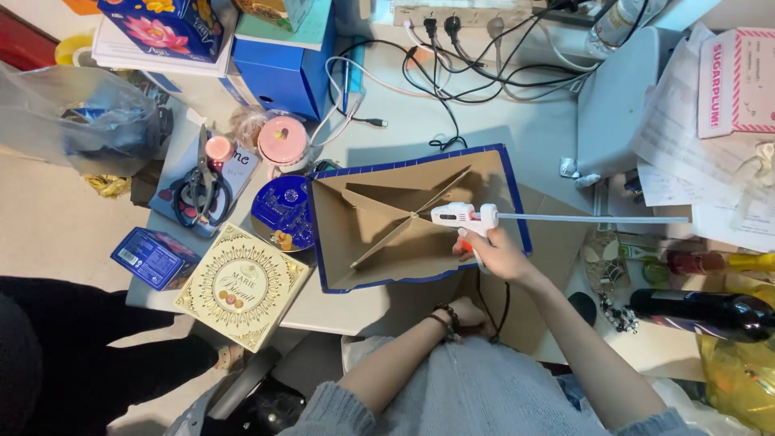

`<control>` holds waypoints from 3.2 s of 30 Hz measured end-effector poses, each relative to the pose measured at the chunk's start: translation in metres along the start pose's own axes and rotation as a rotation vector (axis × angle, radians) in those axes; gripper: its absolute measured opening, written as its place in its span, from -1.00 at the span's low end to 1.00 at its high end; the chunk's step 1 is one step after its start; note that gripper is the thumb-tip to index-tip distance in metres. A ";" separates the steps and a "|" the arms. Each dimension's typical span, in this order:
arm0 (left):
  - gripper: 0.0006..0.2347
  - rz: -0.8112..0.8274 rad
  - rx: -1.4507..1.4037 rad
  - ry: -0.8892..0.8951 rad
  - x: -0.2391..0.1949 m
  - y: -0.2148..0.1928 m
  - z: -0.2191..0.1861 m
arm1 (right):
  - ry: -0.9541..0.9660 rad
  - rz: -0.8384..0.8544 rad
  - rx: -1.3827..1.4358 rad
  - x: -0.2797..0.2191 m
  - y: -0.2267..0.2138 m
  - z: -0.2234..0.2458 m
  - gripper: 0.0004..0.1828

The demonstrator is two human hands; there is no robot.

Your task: Assemble a cardboard box by using a hot glue gun to secure internal dividers and flaps.

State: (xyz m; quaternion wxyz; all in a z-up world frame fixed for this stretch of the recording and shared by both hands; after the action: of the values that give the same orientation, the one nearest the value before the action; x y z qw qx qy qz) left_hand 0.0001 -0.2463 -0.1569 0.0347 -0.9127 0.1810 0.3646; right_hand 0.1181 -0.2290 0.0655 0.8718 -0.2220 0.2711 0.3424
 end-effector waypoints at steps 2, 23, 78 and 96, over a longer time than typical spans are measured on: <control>-0.60 0.014 0.005 0.056 -0.010 -0.004 0.016 | -0.016 -0.017 -0.013 -0.004 0.008 0.005 -0.60; -0.67 -0.927 -0.910 0.029 -0.247 -0.097 0.050 | 0.004 -0.034 -0.044 0.017 0.014 -0.010 -0.54; -0.57 -1.351 -0.722 0.295 -0.276 -0.121 0.016 | -0.072 -0.036 -0.027 -0.023 0.020 -0.001 -0.57; -0.54 -1.348 -0.782 0.315 -0.273 -0.122 0.019 | -0.105 0.199 -0.309 -0.008 0.112 -0.025 -0.49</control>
State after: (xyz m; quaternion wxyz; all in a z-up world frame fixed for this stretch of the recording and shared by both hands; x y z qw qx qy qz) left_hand -0.1515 -0.0455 0.0054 -0.1013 -0.8125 -0.5487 0.1686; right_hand 0.0246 -0.1724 0.0296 0.8020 -0.3074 0.1901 0.4755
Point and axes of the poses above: each hand's wrist, its own x-axis towards the middle knuckle, its own y-axis out of the palm, z = x × y, the point moved 2 cm from there along x, towards the middle knuckle, and after that the axes turned 10 degrees about y, right-handed, at the moved point
